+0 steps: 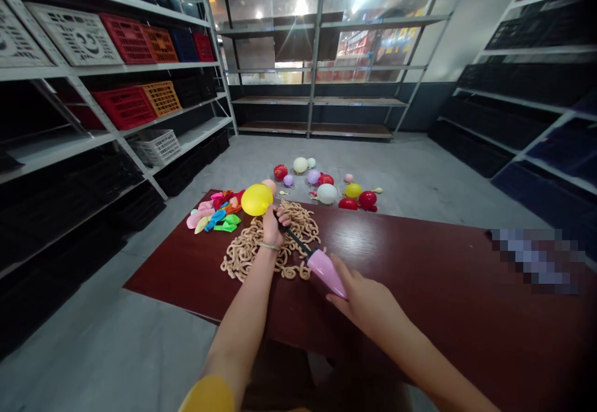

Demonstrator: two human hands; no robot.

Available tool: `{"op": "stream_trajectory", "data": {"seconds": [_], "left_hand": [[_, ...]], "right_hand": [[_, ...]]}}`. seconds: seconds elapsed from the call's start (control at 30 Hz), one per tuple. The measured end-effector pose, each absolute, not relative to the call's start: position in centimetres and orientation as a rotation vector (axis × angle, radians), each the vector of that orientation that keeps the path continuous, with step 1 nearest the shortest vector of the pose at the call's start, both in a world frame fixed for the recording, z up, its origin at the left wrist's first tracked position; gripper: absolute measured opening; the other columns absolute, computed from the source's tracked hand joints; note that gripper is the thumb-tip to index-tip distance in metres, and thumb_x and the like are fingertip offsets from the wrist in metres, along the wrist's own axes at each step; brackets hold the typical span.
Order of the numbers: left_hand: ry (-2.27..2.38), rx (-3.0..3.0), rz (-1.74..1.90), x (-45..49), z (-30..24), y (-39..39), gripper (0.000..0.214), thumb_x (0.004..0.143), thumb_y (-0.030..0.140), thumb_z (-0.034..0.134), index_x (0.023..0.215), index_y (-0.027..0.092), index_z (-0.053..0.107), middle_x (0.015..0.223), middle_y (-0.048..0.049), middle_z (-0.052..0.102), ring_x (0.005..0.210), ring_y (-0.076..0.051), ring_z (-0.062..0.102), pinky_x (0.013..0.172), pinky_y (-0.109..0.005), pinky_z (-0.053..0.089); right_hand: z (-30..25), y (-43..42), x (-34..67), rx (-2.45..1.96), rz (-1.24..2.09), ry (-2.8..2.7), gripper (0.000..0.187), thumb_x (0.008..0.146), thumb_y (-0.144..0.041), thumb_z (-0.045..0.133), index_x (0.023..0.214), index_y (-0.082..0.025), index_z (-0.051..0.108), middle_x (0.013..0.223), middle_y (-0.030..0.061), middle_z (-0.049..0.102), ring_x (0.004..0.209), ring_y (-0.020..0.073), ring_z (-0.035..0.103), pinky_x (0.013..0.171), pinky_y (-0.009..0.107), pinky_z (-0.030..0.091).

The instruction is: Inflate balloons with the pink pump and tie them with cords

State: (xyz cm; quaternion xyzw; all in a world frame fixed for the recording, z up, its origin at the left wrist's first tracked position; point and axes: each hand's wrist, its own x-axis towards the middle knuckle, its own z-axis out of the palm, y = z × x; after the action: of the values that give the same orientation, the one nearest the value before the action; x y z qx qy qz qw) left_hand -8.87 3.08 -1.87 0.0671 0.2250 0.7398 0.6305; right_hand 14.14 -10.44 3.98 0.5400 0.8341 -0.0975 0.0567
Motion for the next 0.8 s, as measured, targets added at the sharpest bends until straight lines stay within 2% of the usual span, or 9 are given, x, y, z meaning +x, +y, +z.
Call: {"op": "stream_trajectory", "data": {"seconds": [0.13, 0.27, 0.37, 0.57, 0.7, 0.8], "left_hand": [[0.425, 0.175, 1.628, -8.0, -1.5, 2.1, 0.022, 0.092, 0.026, 0.056, 0.078, 0.019, 0.04, 0.059, 0.0083, 0.029, 0.04, -0.003, 0.031, 0.038, -0.013, 0.024], [0.399, 0.219, 1.564, -7.1, -1.1, 1.2, 0.023, 0.09, 0.026, 0.059, 0.077, 0.019, 0.042, 0.059, 0.0083, 0.028, 0.04, -0.003, 0.03, 0.039, -0.014, 0.027], [0.431, 0.231, 1.582, -7.4, -0.7, 1.3, 0.025, 0.09, 0.028, 0.06, 0.076, 0.02, 0.041, 0.058, 0.0085, 0.027, 0.039, -0.004, 0.028, 0.037, -0.015, 0.024], [0.384, 0.193, 1.604, -8.3, -0.6, 1.8, 0.025, 0.092, 0.027, 0.057, 0.075, 0.02, 0.04, 0.057, 0.0084, 0.027, 0.039, -0.004, 0.027, 0.036, -0.014, 0.023], [0.367, 0.203, 1.603, -7.8, -0.5, 1.1, 0.024, 0.09, 0.024, 0.061, 0.077, 0.019, 0.041, 0.059, 0.0081, 0.029, 0.04, -0.003, 0.027, 0.037, -0.013, 0.025], [0.332, 0.233, 1.602, -7.2, -0.3, 0.5, 0.023, 0.089, 0.023, 0.061, 0.077, 0.019, 0.042, 0.059, 0.0082, 0.027, 0.041, -0.003, 0.027, 0.038, -0.013, 0.025]], "right_hand": [[5.3, -9.6, 10.3, 1.707, -0.167, 2.498, 0.071, 0.091, -0.043, 0.057, 0.152, -0.021, 0.029, 0.101, 0.0149, 0.068, 0.081, 0.029, 0.071, 0.065, 0.033, 0.048], [4.7, -8.8, 7.8, 1.777, -0.122, 2.541, 0.071, 0.093, -0.046, 0.055, 0.153, -0.02, 0.028, 0.106, 0.0167, 0.067, 0.082, 0.0279, 0.071, 0.064, 0.032, 0.05], [3.8, -10.1, 9.0, 1.771, -0.081, 2.538, 0.07, 0.094, -0.043, 0.054, 0.154, -0.024, 0.025, 0.103, 0.0144, 0.066, 0.078, 0.0255, 0.071, 0.061, 0.029, 0.049], [4.5, -13.1, 12.2, 1.711, -0.021, 2.474, 0.067, 0.092, -0.034, 0.057, 0.153, -0.027, 0.031, 0.092, 0.0105, 0.065, 0.076, 0.0254, 0.07, 0.058, 0.028, 0.048], [5.8, -11.8, 10.0, 1.742, -0.051, 2.459, 0.065, 0.093, -0.034, 0.055, 0.152, -0.023, 0.032, 0.093, 0.013, 0.066, 0.077, 0.0271, 0.071, 0.061, 0.031, 0.05], [5.7, -10.1, 7.8, 1.78, -0.049, 2.518, 0.063, 0.094, -0.037, 0.052, 0.151, -0.021, 0.032, 0.102, 0.0167, 0.067, 0.08, 0.0276, 0.071, 0.063, 0.032, 0.051]]}}
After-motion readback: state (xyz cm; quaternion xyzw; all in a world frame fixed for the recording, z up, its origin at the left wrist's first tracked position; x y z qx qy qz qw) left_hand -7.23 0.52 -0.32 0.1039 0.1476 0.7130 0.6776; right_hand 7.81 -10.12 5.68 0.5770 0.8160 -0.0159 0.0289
